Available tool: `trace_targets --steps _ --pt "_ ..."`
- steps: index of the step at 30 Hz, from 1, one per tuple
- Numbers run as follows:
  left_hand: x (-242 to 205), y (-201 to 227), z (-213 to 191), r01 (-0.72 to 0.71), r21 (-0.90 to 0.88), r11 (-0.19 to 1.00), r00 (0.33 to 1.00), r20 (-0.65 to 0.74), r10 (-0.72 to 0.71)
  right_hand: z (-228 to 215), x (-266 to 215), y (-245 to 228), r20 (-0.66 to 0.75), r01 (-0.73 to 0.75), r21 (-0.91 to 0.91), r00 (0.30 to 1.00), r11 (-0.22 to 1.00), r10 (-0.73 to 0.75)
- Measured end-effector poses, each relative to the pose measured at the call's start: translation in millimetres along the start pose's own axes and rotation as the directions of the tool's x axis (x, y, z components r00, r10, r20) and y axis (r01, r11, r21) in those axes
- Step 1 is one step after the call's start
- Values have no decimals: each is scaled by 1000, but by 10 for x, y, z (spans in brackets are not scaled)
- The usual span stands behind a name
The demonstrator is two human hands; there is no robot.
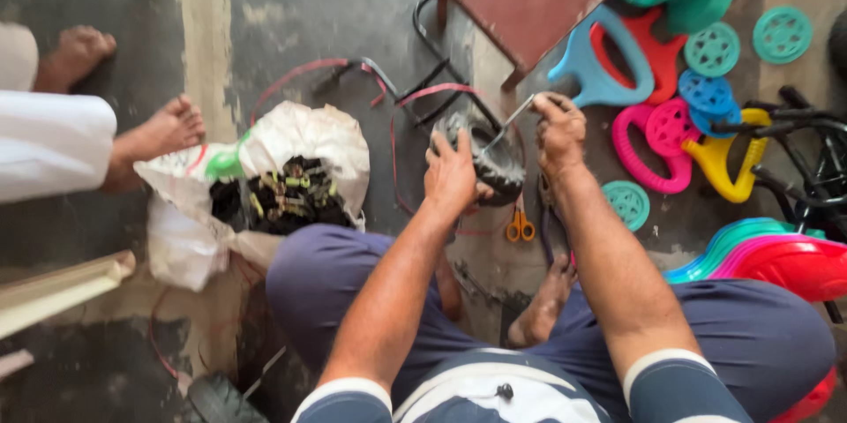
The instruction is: The person assembles a toy wheel by attaching a pink plastic hub to a rubber tire using a metal axle and a nut. They retrieve the nut from a nearby bag and tighten it with a wrench to secure the components.
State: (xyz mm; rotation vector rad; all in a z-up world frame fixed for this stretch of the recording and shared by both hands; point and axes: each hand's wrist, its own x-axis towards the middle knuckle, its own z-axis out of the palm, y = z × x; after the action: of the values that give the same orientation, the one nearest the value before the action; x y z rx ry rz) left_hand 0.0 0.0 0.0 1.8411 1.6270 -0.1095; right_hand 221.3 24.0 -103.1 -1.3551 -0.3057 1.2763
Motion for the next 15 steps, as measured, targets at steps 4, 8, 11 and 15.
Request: trace_targets --steps 4,8,11,15 --pt "-31 -2 -33 -5 -39 999 1000 -30 3 222 -239 -221 -66 -15 80 998 997 21" --pt "-46 42 -62 -8 -28 1000 999 -42 7 276 -216 -354 -52 -19 -147 999 989 11" --pt "-38 32 -61 -7 -32 999 999 -45 6 204 -84 -366 63 -96 -250 991 963 115" --pt "-52 42 -55 -9 -24 1000 999 -40 8 86 -119 -167 237 -47 -512 952 857 194"
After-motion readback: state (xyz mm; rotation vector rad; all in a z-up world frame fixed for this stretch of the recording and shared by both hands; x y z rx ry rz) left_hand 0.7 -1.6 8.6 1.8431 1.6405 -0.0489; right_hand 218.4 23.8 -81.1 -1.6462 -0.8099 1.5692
